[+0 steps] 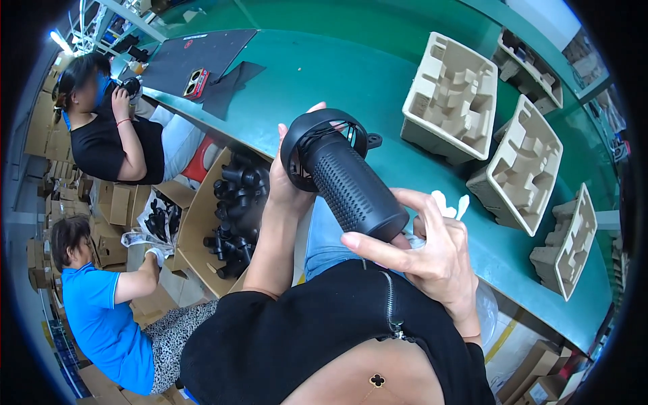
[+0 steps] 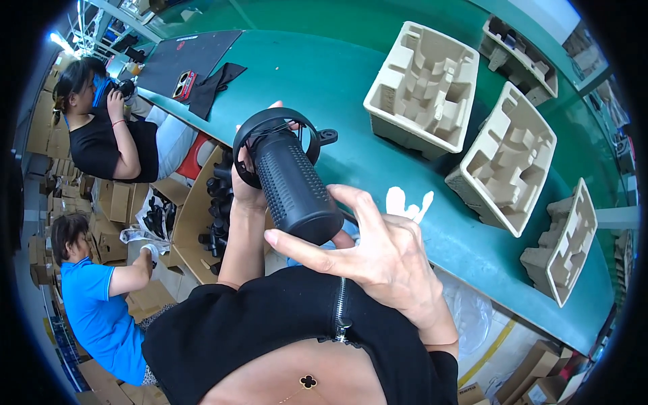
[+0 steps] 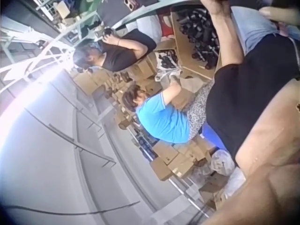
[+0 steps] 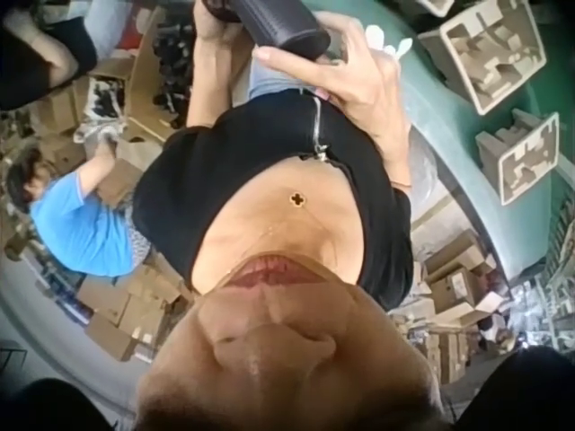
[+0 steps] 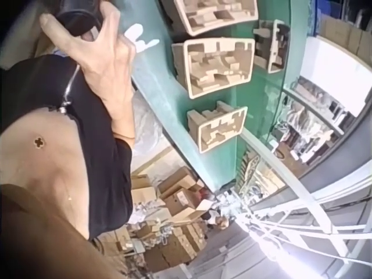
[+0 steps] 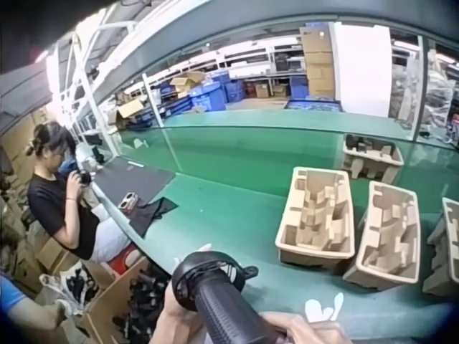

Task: Cleaning black cylindrical electronic components with a cloth and placing them into cardboard packaging trays.

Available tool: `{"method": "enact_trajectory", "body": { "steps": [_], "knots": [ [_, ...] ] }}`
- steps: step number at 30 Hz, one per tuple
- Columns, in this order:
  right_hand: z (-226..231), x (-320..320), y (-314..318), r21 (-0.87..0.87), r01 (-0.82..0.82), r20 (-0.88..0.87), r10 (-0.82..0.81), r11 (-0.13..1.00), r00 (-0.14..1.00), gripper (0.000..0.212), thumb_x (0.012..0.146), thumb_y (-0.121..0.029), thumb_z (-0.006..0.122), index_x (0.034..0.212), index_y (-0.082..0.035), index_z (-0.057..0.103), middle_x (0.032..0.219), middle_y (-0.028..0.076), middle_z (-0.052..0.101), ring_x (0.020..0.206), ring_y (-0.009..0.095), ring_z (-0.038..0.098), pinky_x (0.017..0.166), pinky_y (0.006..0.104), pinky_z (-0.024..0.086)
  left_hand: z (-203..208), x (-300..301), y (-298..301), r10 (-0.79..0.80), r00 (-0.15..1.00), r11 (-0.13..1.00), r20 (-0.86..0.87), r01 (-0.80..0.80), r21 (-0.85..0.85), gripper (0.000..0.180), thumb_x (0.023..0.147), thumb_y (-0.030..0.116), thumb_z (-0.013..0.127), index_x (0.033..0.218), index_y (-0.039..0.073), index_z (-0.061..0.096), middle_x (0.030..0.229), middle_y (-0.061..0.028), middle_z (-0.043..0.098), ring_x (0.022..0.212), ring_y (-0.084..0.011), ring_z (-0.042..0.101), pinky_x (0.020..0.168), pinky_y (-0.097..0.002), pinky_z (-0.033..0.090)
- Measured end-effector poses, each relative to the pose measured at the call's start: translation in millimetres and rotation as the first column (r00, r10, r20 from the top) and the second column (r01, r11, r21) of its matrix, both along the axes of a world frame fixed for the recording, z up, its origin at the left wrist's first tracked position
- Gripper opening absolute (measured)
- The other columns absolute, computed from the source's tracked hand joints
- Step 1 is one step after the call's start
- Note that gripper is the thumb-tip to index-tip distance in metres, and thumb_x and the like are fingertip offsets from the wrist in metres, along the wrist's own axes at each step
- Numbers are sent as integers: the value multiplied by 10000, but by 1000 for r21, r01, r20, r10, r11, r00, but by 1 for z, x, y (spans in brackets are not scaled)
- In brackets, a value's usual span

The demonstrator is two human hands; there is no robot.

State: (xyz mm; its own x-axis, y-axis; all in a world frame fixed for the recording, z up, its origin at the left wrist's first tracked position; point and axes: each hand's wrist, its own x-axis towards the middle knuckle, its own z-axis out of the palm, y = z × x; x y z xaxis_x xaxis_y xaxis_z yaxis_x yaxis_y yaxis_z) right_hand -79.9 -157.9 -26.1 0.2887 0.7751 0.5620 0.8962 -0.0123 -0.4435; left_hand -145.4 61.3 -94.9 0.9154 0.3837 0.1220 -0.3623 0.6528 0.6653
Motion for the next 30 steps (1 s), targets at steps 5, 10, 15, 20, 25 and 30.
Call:
{"method": "enact_trajectory", "body": {
  "steps": [5,10,15,20,25,30],
  "knots": [
    [-1,-2,-2,-48,17,-3,-17,999,1000,566,594,11,756,1047,-322,700,1059,106,599,542,117,494,465,253,383,3,0,0,56,998,997,-21,-55,50,601,992,467,291,1364,0,359,1175,-169,571,1023,-237,604,895,-373,500],
    [-5,-2,-3,-37,70,-199,-76,997,977,503,639,2,760,1086,-213,675,1098,130,593,724,158,611,533,268,453,3,0,-1,126,991,990,-36,-123,73,565,999,436,287,1342,-3,381,1181,-169,568,1047,-238,592,913,-367,486],
    [-19,14,3,109,76,-357,-32,991,934,527,715,12,728,1205,-110,575,1194,152,557,913,189,628,600,261,512,-1,2,2,169,979,981,-110,-157,112,504,1008,387,305,1313,-1,411,1183,-152,569,1069,-216,574,934,-348,464],
    [-24,23,6,155,90,-545,10,984,838,534,817,6,653,1309,-65,458,1311,133,490,1075,204,576,723,243,533,-13,-1,4,186,968,980,-169,-172,97,460,1015,344,311,1277,-7,453,1143,-134,590,1012,-198,599,894,-347,484],
    [-20,25,16,221,129,-553,15,967,833,491,829,12,624,1293,-72,488,1238,112,539,979,185,570,663,248,499,-24,-3,10,98,993,989,-61,-90,118,415,1006,309,352,1236,-12,481,1127,-133,597,996,-194,614,866,-342,509],
    [-21,26,17,272,117,-544,53,955,837,475,820,27,620,1271,-76,515,1196,119,557,898,173,592,610,240,483,-25,-6,6,118,990,985,-72,-107,137,412,991,295,393,1239,-22,476,1133,-137,593,1015,-196,611,863,-332,518]
  ]
}}
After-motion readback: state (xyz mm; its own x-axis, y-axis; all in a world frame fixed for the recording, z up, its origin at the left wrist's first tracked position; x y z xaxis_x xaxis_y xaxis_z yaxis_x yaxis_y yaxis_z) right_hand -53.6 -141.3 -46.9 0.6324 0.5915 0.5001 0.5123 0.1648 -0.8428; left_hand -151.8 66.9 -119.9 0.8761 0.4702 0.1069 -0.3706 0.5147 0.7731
